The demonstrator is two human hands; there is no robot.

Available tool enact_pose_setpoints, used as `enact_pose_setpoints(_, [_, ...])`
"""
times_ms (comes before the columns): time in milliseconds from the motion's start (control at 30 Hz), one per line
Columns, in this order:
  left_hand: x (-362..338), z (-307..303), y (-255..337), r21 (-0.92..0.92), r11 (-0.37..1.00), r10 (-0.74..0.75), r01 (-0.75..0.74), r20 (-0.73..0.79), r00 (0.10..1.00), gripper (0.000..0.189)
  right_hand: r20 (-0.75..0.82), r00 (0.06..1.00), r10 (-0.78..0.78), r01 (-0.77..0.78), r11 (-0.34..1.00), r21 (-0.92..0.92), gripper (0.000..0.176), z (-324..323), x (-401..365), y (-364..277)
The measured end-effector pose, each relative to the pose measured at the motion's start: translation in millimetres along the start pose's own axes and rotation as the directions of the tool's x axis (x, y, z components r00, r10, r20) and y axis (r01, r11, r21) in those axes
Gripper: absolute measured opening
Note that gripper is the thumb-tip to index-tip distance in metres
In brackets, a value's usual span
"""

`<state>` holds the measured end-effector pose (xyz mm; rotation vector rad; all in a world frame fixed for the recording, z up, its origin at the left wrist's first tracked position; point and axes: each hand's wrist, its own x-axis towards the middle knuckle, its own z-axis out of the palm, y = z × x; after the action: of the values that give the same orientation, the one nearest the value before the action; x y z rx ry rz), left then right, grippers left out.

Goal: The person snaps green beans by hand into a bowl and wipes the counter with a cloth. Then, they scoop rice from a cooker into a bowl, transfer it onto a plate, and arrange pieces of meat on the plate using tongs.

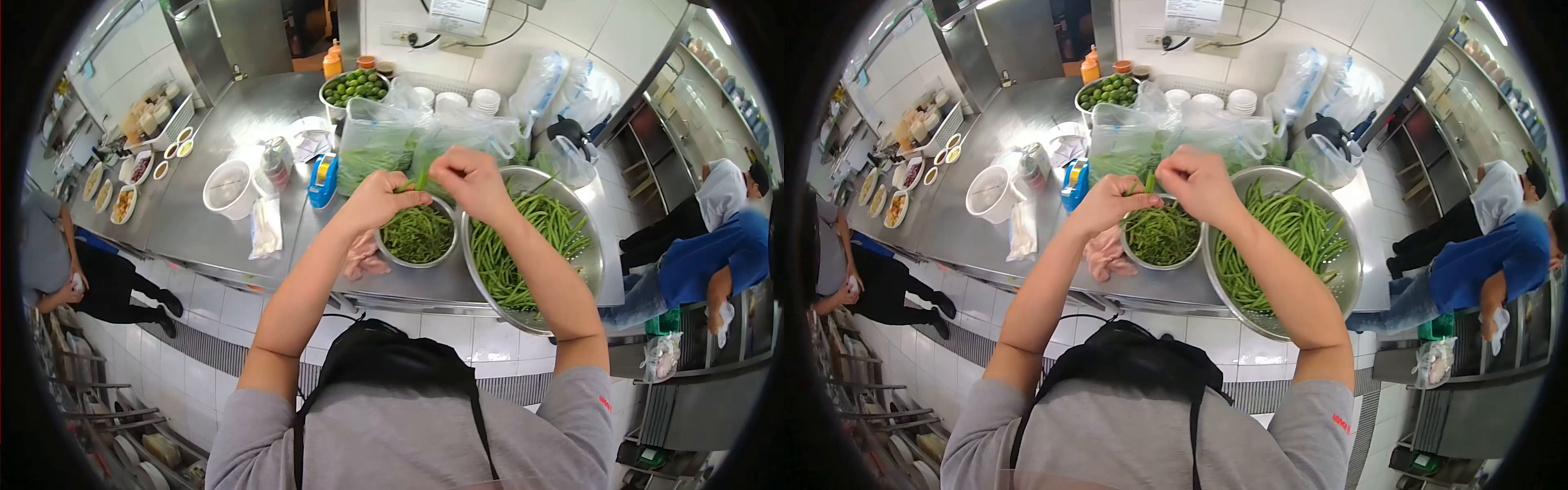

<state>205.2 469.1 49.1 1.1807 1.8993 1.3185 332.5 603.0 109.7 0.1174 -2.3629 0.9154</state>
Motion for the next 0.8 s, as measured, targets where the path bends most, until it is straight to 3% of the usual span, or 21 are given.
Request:
enact_pose_setpoints(33, [-6.7,-1.9,-1.1,0.005,1.0,-0.013,0.013,-0.002,1.0,0.027,-0.149,0.979,0.138,-0.108,0.975,0.194,0.006,9.5,1.2,-1.4])
enact_pose_setpoints(67, [-14.7,-1.1,-1.6,-0.205,0.978,-0.038,0.038,0.003,0.999,0.024,-0.212,0.949,0.235,-0.16,0.935,0.318,0.007,14.1,4.2,-4.8])
enact_pose_setpoints(100, [-23.0,-4.1,-0.7,-0.408,0.911,-0.063,0.061,0.008,0.998,0.021,-0.202,0.949,0.24,-0.165,0.929,0.33,0.007,15.9,4.2,-16.1])
enact_pose_setpoints(133, [-29.7,-13.4,3.8,-0.511,0.845,-0.149,0.158,0.059,0.987,0.016,-0.241,0.951,0.192,-0.169,0.979,0.113,0.007,15.7,1.6,-32.3])
enact_pose_setpoints(167, [-30.9,-19.6,-4.6,-0.511,0.844,-0.155,0.16,0.054,0.986,0.016,-0.27,0.954,0.132,-0.168,0.979,-0.115,0.007,19.1,-1.9,-44.8])
enact_pose_setpoints(233, [-27.5,-25.9,-31.4,-0.757,0.638,-0.257,0.142,-0.035,0.966,0.018,-0.187,0.977,0.105,-0.143,0.969,-0.203,0.008,47.2,-18.9,-33.9])
enact_pose_setpoints(300, [-26.9,-27.7,-44.3,-0.792,0.599,-0.249,0.121,-0.041,0.968,0.019,-0.141,0.983,0.12,-0.177,0.834,-0.522,0.01,84.4,-41.2,6.9])
enact_pose_setpoints(333, [-25.3,-27.9,-45.3,-0.83,0.55,-0.258,0.091,-0.065,0.964,0.018,-0.135,0.984,0.113,-0.168,0.834,-0.525,0.01,92.3,-40.1,7.3])
enact_pose_setpoints(400, [-22.4,-28.9,-41.2,-0.869,0.493,-0.301,0.035,-0.132,0.944,0.015,-0.199,0.923,0.33,-0.358,0.926,-0.12,0.015,103.5,-30.4,-0.1])
enact_pose_setpoints(433, [-23.1,-29.6,-42.3,-0.872,0.488,-0.304,0.035,-0.132,0.943,0.015,-0.193,0.923,0.332,-0.359,0.925,-0.123,0.015,106.8,-25.6,-8.1])
enact_pose_setpoints(500, [-24.1,-30.7,-46.4,-0.872,0.486,-0.302,0.058,-0.105,0.947,0.015,0.02,0.851,0.524,-0.524,0.847,0.086,0.019,114.5,-17.2,-26.6])
enact_pose_setpoints(533, [-24.1,-31.1,-48.1,-0.872,0.485,-0.298,0.069,-0.091,0.95,0.016,-0.03,0.909,0.415,-0.413,0.909,0.047,0.022,123.6,-19.1,-25.2])
enact_pose_setpoints(567, [-24.5,-31.6,-49.9,-0.873,0.483,-0.297,0.072,-0.086,0.951,0.016,-0.032,0.908,0.418,-0.416,0.908,0.044,0.022,130.7,-22.5,-18.7])
enact_pose_setpoints(800, [-43.1,-45.6,-54.0,-0.893,0.45,-0.279,0.023,-0.116,0.953,0.02,0.123,0.789,0.602,-0.614,0.767,0.186,0.021,161.4,-30.6,-23.3])
